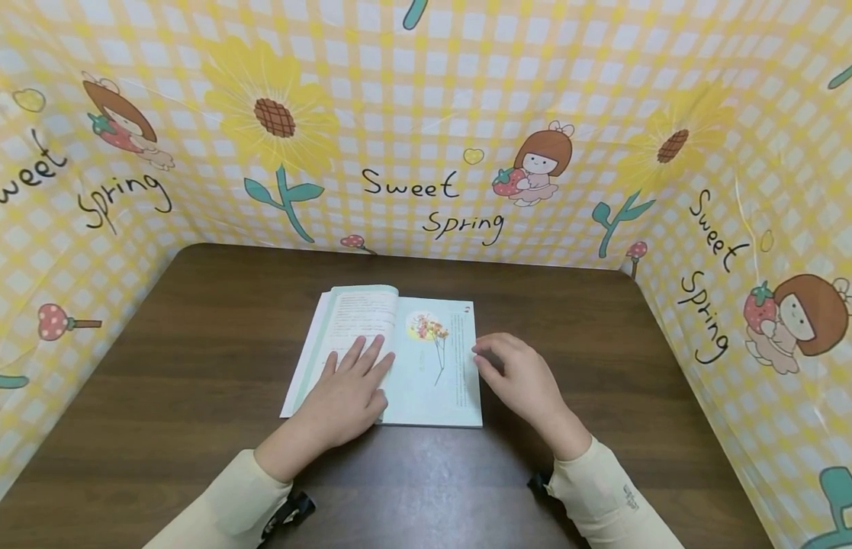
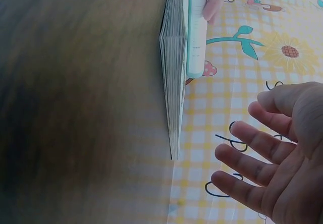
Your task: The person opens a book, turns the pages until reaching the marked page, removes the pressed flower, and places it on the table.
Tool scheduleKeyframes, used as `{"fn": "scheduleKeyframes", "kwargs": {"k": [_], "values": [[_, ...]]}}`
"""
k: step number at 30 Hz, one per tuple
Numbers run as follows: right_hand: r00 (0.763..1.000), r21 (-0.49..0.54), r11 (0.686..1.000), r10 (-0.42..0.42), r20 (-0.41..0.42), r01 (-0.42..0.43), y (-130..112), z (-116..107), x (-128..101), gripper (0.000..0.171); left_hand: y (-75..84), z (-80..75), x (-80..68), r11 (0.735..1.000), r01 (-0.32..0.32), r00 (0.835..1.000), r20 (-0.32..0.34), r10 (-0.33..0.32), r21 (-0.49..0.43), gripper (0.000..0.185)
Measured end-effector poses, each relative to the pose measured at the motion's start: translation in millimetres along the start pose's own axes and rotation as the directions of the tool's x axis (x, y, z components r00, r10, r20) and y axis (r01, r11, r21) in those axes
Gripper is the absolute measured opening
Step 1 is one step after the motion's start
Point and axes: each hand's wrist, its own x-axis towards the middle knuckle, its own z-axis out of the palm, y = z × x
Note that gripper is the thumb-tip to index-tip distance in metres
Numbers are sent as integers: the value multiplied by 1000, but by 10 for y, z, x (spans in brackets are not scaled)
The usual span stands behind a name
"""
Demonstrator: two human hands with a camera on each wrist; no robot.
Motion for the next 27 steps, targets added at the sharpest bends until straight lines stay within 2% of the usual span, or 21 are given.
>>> {"fn": "scheduleKeyframes", "kwargs": {"k": [8,27], "values": [[1000,-5,1000,17,6,-17,4,10,-6,15,-7,6,23,1000,15,1000,14,-15,15,80],[998,-17,998,55,30,-55,5,23,-4,15,-65,3,31,999,35,999,35,-36,24,90]]}}
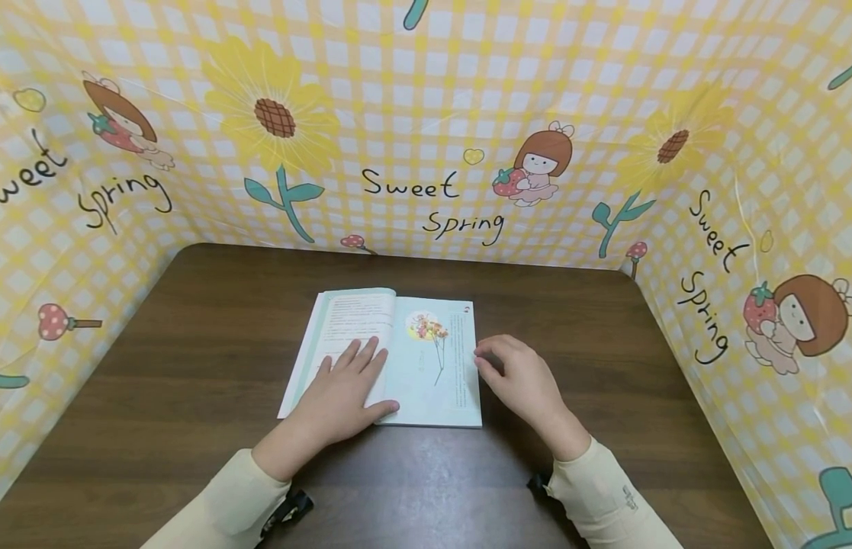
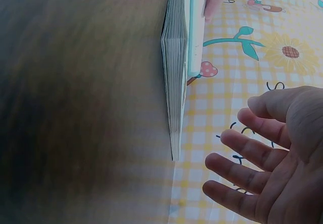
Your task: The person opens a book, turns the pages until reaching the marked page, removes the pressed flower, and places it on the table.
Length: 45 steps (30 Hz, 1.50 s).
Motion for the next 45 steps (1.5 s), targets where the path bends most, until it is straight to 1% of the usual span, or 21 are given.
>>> {"fn": "scheduleKeyframes", "kwargs": {"k": [9,13,19,22,26,33,37,42,45], "values": [[999,-7,999,42,19,-42,34,-36,-35,12,21,-7,44,1000,3,1000,26,-2,-21,92],[998,-6,998,56,35,-55,41,-59,-37,13,32,4,56,1000,6,1000,26,-6,-22,92],[992,-19,993,116,40,-115,28,-85,-33,15,77,32,92,999,14,999,30,-13,-37,93],[990,-31,992,122,64,-121,-15,-51,-8,21,98,38,105,999,13,1000,27,-12,-36,93],[989,-46,993,110,104,-105,-94,44,33,31,113,43,112,999,12,1000,27,-11,-32,93],[977,-53,985,167,133,-162,-218,190,105,43,111,34,98,1000,4,1000,15,-3,-26,92],[968,-15,975,223,115,-222,-291,243,120,44,83,40,86,1000,3,1000,13,-2,-23,91],[947,89,943,315,64,-320,-397,318,104,38,44,33,66,1000,12,1000,6,-12,-14,91],[933,110,927,355,52,-359,-461,387,84,36,29,35,58,1000,14,1000,2,-14,-9,91]]}}
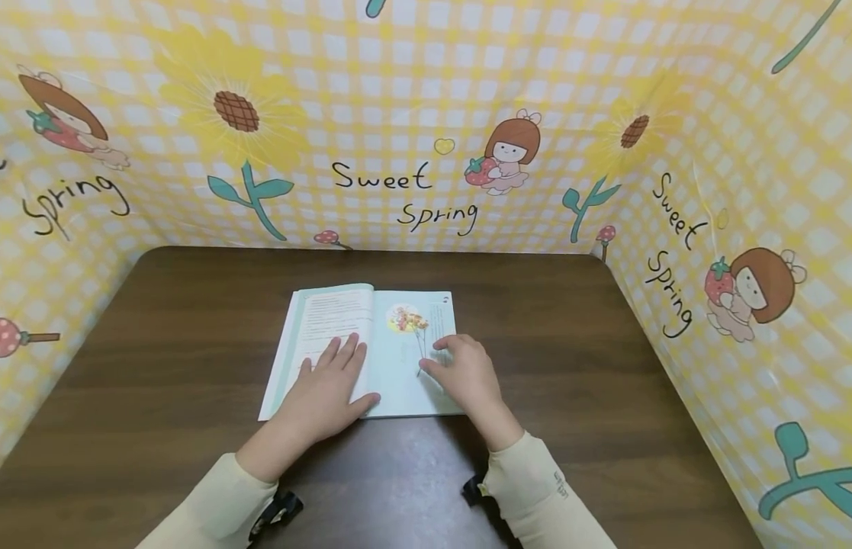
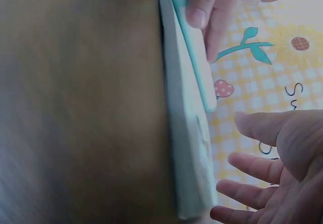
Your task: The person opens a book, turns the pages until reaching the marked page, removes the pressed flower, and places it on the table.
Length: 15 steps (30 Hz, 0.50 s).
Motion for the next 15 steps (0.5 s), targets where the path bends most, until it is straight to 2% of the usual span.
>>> {"fn": "scheduleKeyframes", "kwargs": {"k": [5,9,12,15], "values": [[999,-39,999,31,-35,-32,-53,132,-57,38,-8,-3,-7,1000,-5,1000,-7,5,3,90],[997,-71,996,46,-69,-51,-79,213,-85,46,-10,5,-5,1000,-6,1000,-15,6,3,90],[995,-98,993,59,-76,-67,-86,260,-95,52,-15,14,-2,1000,-5,1000,-13,5,2,90],[995,-118,991,59,-80,-69,-76,271,-95,51,-7,13,2,1000,-4,1000,-9,4,0,90]]}}
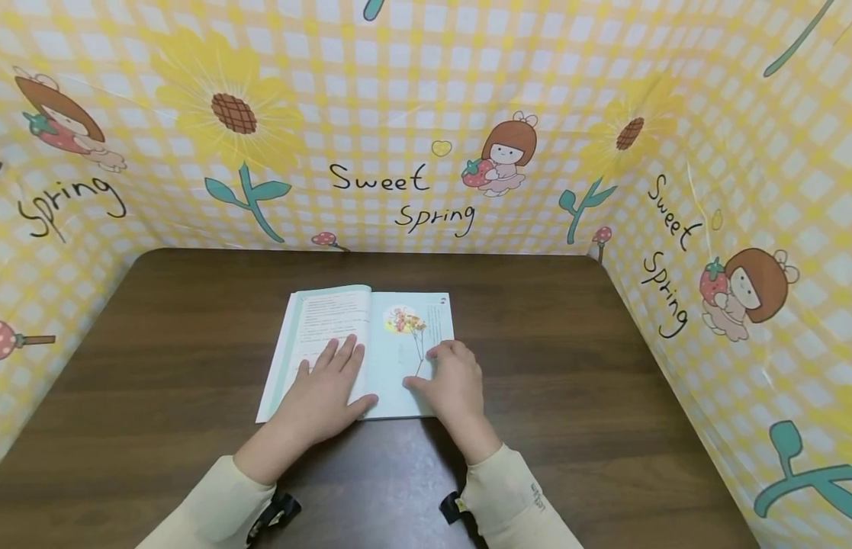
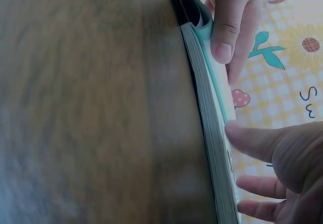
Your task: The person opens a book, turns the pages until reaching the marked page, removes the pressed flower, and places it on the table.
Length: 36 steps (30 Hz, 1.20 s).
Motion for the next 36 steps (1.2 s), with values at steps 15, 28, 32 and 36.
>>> {"fn": "scheduleKeyframes", "kwargs": {"k": [15,28,32,36], "values": [[992,38,998,49,-117,-44,147,-27,42,25,12,10,-6,1000,5,1000,13,-5,0,89],[979,48,996,85,-187,-77,244,-114,133,16,-1,23,-10,1000,3,1000,17,-3,-3,90],[980,43,994,107,-166,-101,271,-121,165,20,-5,29,-12,1000,5,1000,19,-5,-2,89],[980,18,992,128,-154,-126,287,-124,194,24,-2,31,-14,1000,3,1000,21,-3,1,89]]}}
